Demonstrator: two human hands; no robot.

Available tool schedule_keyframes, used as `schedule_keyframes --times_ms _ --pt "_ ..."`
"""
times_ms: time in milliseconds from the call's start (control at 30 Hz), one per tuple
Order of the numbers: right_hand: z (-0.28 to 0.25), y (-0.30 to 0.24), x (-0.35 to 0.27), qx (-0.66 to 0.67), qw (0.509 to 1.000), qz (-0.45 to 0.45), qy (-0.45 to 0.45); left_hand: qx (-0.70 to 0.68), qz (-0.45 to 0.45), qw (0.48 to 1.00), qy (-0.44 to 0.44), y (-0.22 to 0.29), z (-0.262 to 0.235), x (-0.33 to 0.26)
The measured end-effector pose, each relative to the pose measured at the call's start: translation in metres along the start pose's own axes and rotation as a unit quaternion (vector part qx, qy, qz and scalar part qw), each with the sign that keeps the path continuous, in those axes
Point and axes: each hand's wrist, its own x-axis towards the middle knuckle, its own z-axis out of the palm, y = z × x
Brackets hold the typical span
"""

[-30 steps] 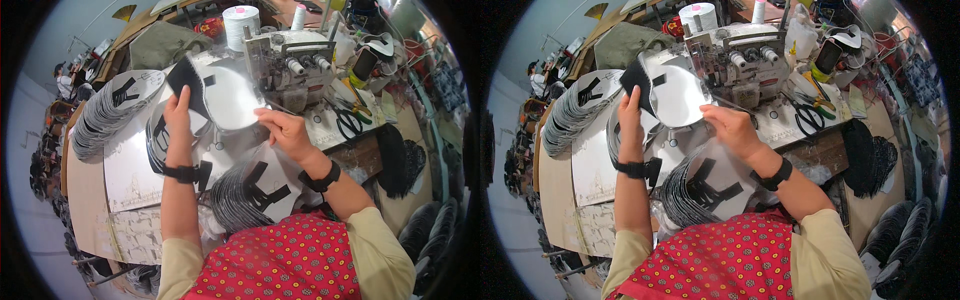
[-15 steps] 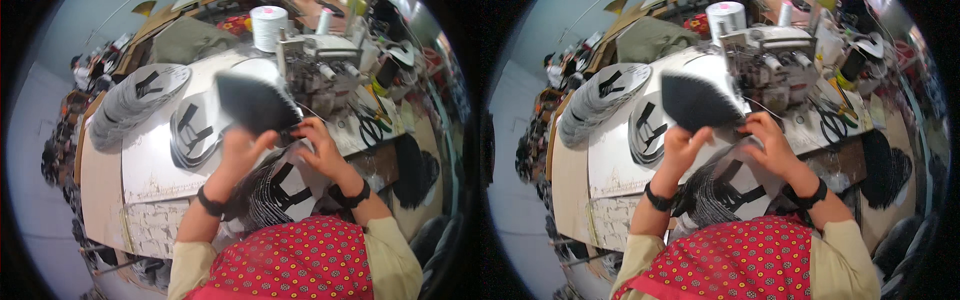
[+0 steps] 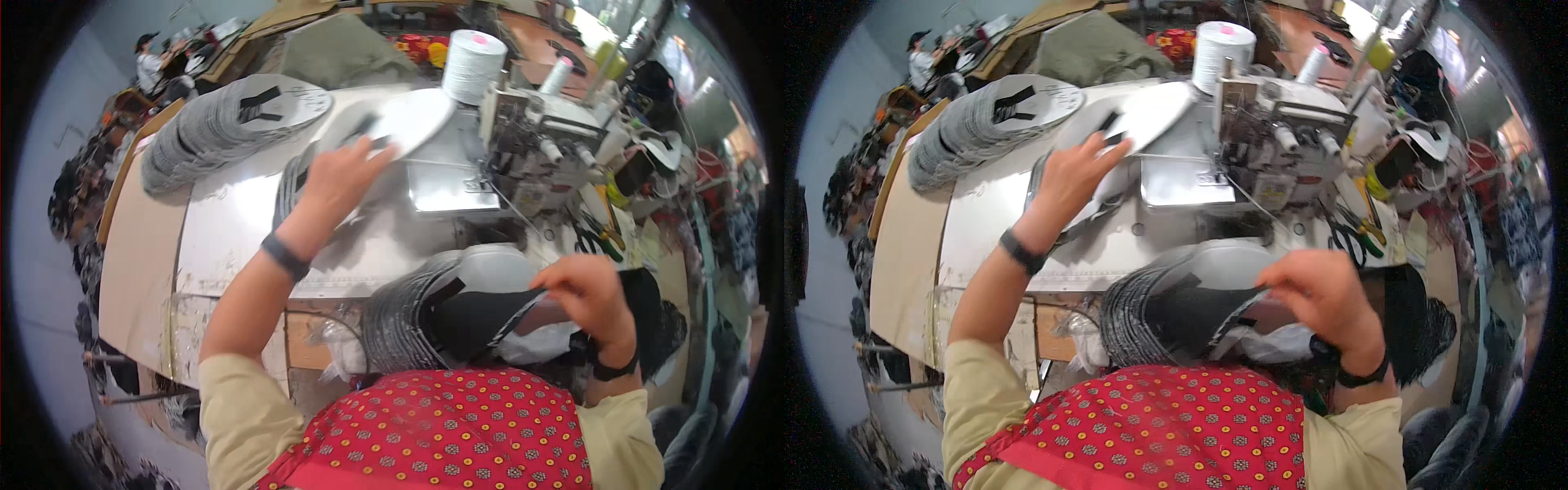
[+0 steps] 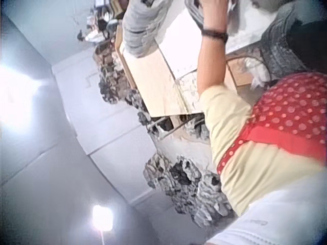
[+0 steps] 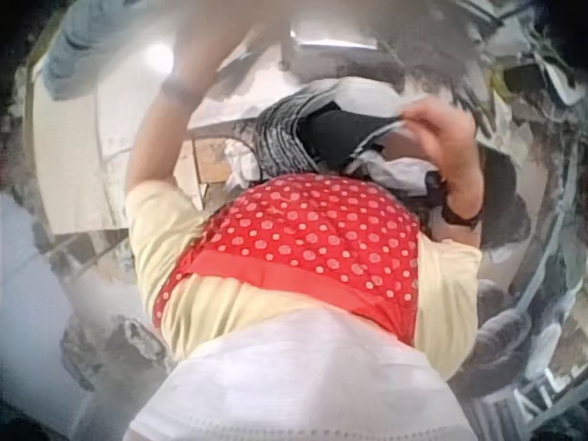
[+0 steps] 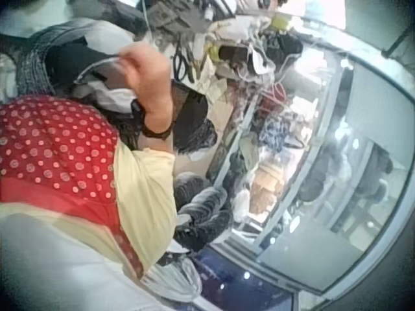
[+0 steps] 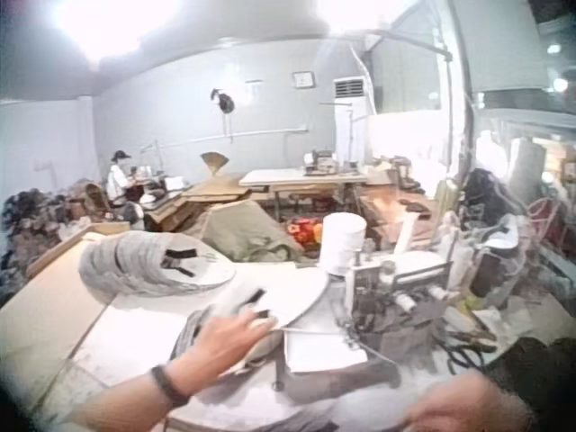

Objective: The person aligns a black fabric piece with a white component and feeds them through a sewing machine, repeating this for several sets. Then, they use scissors to trim excess thread from the stack of sewn pieces before moving them aside.

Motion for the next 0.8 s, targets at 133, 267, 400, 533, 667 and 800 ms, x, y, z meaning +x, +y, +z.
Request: schedule_keyframes --times_ms 133,267,400,533,667,800 --pt "0.012 0.031 0.025 0.185 0.974 0.130 0.005 0.120 -0.120 0.970 -0.176 0.023 0.007 -0.046" --pt "0.073 0.075 0.041 0.233 0.968 0.096 0.019 0.103 -0.091 0.984 -0.113 0.052 -0.005 -0.037" --pt "0.085 0.079 0.047 0.121 0.992 0.036 0.009 -0.443 -0.138 0.881 -0.092 0.104 -0.046 -0.008" --pt "0.077 0.063 0.038 -0.069 0.995 -0.060 -0.034 -0.592 -0.057 0.793 -0.131 0.116 -0.040 -0.021" --pt "0.026 0.021 0.011 -0.161 0.982 -0.095 -0.039 -0.635 -0.088 0.753 -0.146 0.109 -0.033 -0.053" --pt "-0.018 0.019 -0.010 0.196 0.959 0.122 0.164 -0.647 -0.101 0.742 -0.143 0.107 -0.041 -0.046"
